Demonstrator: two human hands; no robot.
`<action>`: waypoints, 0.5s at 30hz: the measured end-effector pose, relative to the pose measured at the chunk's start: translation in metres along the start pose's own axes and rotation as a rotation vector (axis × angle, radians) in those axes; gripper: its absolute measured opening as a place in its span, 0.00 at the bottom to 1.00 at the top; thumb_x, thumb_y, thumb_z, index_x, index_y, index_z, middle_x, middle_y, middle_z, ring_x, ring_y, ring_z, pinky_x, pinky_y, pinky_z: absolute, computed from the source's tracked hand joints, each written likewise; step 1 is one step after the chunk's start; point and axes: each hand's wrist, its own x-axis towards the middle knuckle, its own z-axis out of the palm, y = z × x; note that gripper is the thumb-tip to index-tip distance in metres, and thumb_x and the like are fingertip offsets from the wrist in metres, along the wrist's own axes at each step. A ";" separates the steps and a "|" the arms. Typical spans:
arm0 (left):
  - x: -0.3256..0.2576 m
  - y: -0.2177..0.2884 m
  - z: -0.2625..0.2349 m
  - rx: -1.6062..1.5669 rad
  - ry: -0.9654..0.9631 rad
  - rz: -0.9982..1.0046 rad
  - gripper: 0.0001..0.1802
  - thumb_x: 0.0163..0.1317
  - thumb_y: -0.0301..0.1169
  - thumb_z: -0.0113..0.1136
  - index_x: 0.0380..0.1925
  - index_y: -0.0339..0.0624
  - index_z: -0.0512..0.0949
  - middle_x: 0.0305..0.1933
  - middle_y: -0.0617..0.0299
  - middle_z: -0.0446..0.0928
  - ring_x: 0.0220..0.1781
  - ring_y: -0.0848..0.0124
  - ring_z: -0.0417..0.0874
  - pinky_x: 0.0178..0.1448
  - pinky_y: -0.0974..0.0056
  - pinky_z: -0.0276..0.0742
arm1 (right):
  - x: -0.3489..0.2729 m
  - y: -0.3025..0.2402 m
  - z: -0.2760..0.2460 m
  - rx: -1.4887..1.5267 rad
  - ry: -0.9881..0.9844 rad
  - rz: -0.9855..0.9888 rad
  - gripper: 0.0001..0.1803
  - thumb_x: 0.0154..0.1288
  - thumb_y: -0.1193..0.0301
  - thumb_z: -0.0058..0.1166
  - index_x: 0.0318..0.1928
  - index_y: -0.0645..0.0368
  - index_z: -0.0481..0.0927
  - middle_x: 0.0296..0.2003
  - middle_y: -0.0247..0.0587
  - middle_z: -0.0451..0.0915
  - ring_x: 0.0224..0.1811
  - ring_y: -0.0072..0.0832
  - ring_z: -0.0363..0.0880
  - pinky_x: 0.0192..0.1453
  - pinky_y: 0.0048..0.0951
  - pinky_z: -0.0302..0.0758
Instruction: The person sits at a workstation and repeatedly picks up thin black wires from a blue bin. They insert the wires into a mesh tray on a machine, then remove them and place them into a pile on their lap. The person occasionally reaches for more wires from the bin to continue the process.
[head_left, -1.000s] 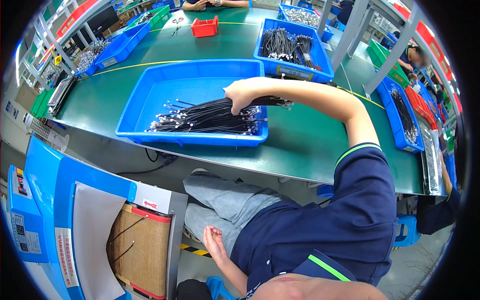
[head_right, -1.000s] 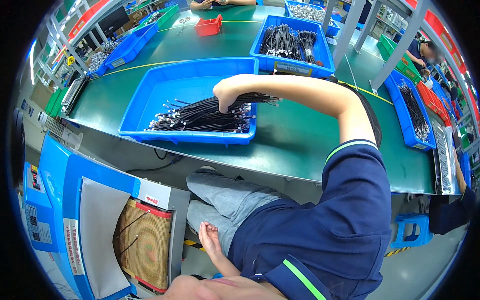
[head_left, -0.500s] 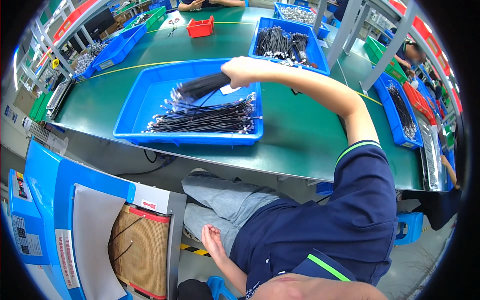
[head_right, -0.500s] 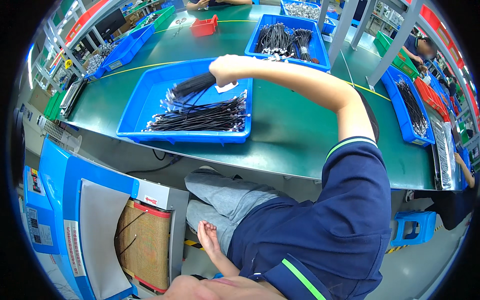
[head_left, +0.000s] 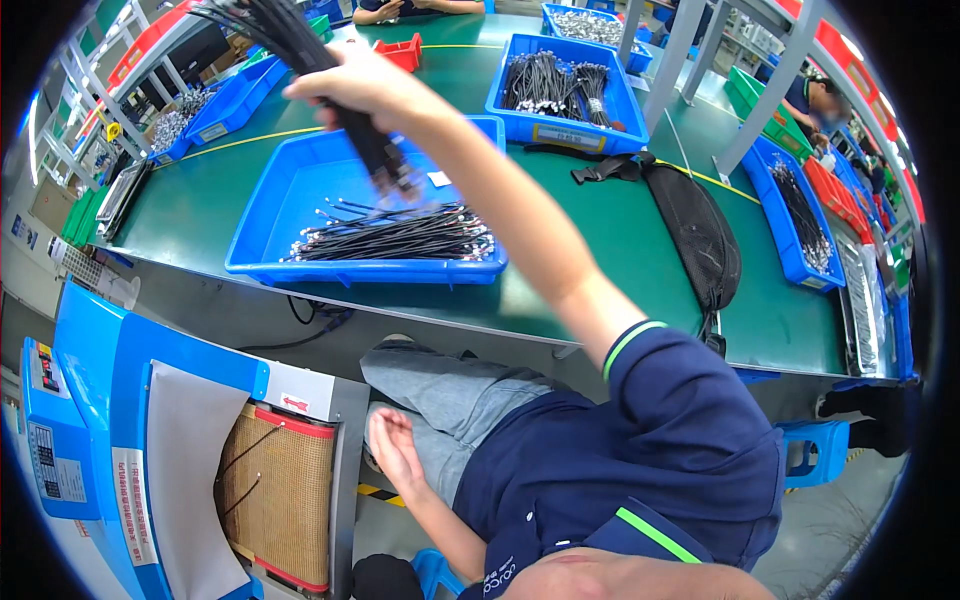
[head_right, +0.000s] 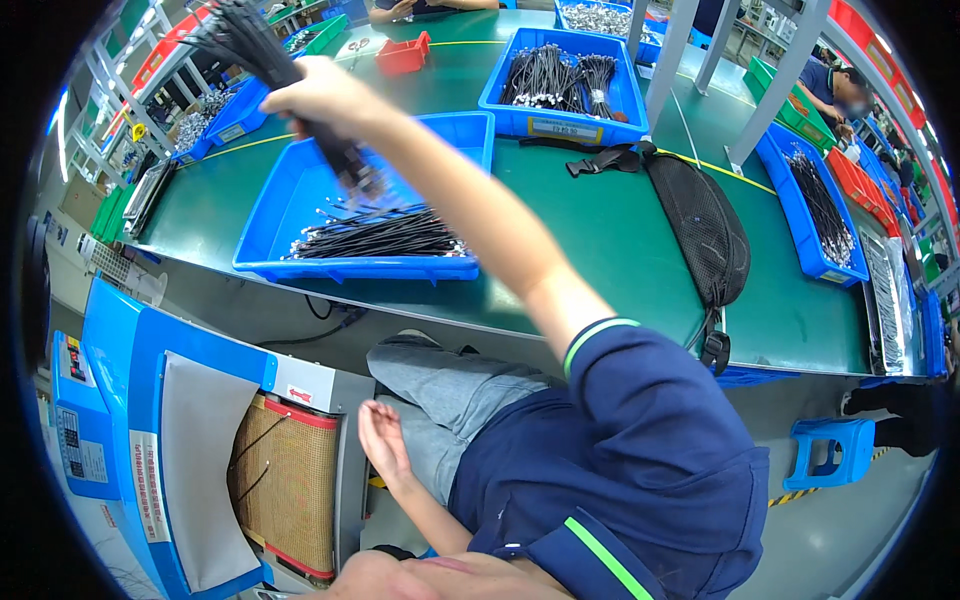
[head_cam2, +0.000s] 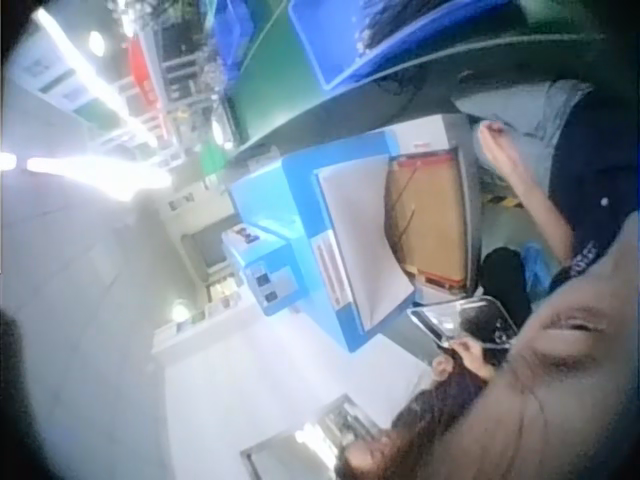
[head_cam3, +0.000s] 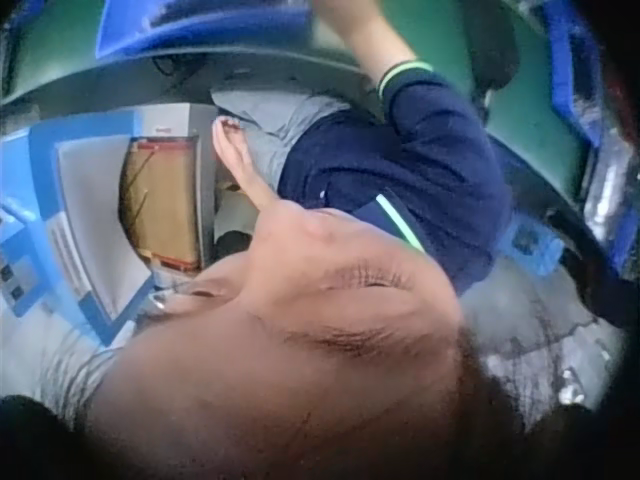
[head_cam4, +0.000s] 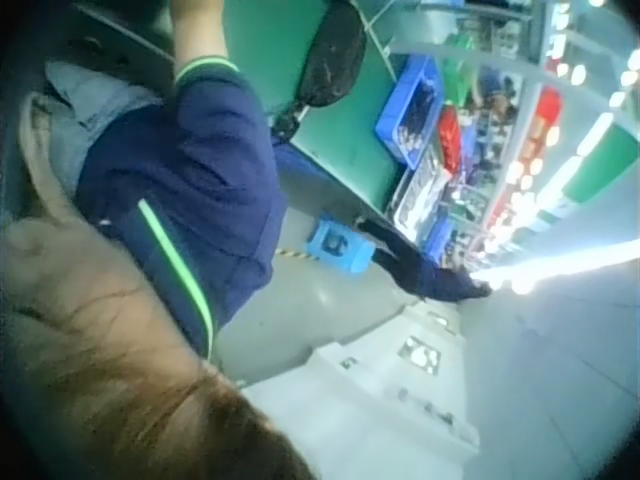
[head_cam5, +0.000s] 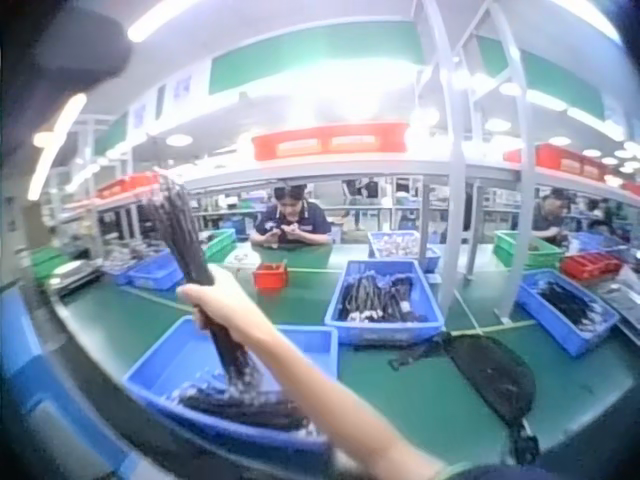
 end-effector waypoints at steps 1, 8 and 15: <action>0.007 0.008 0.009 -0.106 0.003 0.015 0.12 0.71 0.38 0.46 0.38 0.40 0.72 0.34 0.63 0.71 0.37 0.73 0.72 0.45 0.68 0.70 | -0.004 0.001 0.022 0.115 0.006 -0.001 0.14 0.52 0.68 0.64 0.34 0.62 0.74 0.22 0.34 0.74 0.18 0.20 0.74 0.23 0.25 0.75; 0.033 0.020 0.063 -0.491 0.005 0.039 0.22 0.69 0.43 0.46 0.57 0.42 0.69 0.59 0.59 0.72 0.56 0.65 0.73 0.61 0.58 0.70 | -0.102 0.016 0.128 0.460 -0.266 0.084 0.15 0.51 0.72 0.60 0.37 0.63 0.70 0.19 0.35 0.73 0.15 0.21 0.72 0.19 0.26 0.68; 0.006 -0.020 0.022 -0.873 -0.139 -0.134 0.19 0.64 0.39 0.46 0.46 0.36 0.76 0.48 0.51 0.78 0.49 0.59 0.80 0.55 0.51 0.75 | -0.179 0.087 0.172 0.424 -0.495 0.189 0.15 0.53 0.74 0.55 0.42 0.63 0.69 0.24 0.36 0.73 0.18 0.19 0.72 0.20 0.24 0.69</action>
